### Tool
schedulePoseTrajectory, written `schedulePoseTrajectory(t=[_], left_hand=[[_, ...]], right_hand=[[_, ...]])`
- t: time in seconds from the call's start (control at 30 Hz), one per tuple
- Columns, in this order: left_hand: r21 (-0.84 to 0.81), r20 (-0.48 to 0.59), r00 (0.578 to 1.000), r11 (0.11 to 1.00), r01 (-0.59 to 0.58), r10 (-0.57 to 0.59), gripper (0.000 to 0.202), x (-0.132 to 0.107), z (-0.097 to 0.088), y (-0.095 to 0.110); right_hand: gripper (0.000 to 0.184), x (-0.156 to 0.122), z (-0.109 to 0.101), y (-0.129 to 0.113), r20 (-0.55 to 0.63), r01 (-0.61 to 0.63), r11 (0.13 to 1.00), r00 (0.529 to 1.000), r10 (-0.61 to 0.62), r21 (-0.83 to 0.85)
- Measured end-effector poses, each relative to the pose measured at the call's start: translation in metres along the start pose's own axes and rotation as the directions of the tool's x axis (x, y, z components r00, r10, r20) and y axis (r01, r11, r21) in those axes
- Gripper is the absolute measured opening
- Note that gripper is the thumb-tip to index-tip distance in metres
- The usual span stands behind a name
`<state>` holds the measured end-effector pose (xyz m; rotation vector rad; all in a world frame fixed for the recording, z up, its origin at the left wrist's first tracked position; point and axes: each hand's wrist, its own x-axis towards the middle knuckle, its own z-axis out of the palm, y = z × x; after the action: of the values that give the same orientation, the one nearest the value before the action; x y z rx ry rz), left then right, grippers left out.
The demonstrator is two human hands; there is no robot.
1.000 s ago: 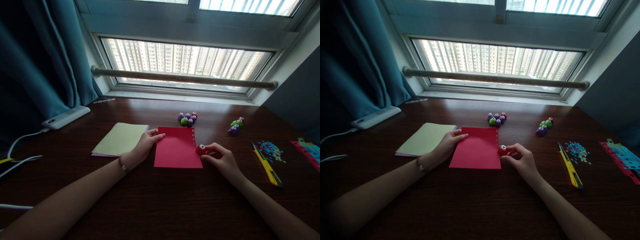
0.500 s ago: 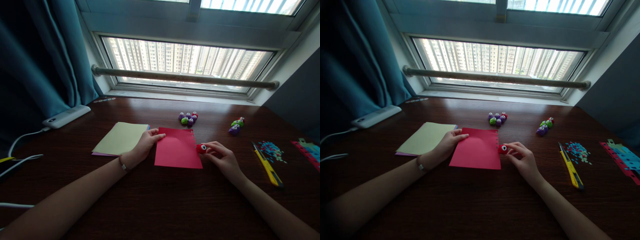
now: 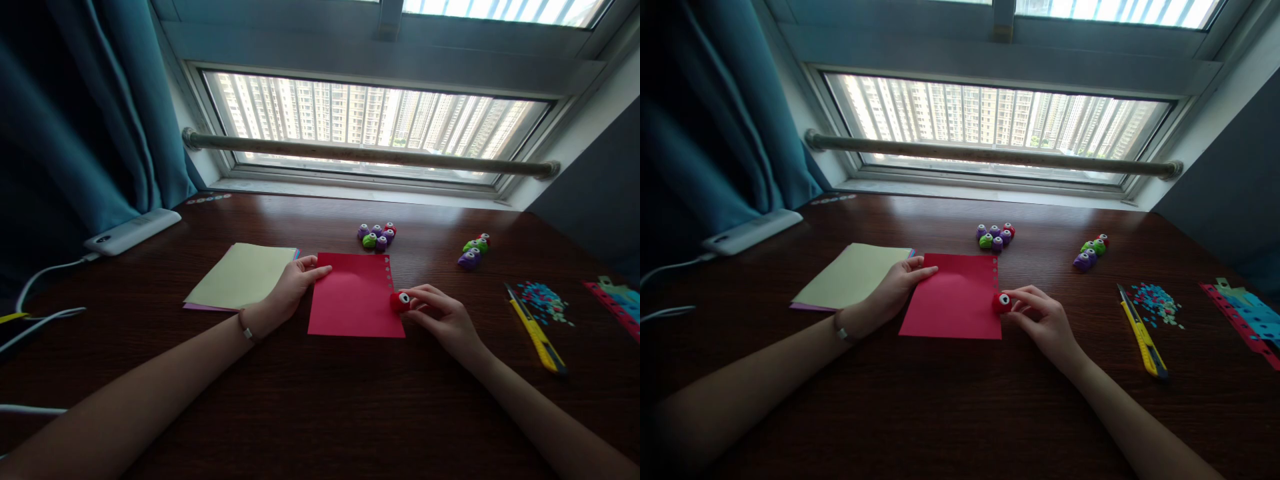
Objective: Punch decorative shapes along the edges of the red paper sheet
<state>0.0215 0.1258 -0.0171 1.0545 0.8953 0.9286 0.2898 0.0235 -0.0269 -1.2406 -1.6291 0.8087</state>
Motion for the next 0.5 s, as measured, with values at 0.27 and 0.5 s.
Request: schedulePoseTrajectory(t=[0.27, 0.5], left_hand=[[0.055, 0.027, 0.999, 0.998, -0.031, 0.030, 0.033, -0.0028, 0.0027, -0.0005], [0.167, 0.031, 0.996, 0.982, -0.085, 0.081, 0.038, -0.0054, 0.0055, 0.0011]], right_hand=[[0.026, 0.0013, 0.0005, -0.0029, 0.015, -0.020, 0.999, 1.000, 0.020, -0.032], [0.026, 0.0018, 0.0008, -0.0055, 0.011, -0.033, 0.998, 0.999, 0.034, -0.060]])
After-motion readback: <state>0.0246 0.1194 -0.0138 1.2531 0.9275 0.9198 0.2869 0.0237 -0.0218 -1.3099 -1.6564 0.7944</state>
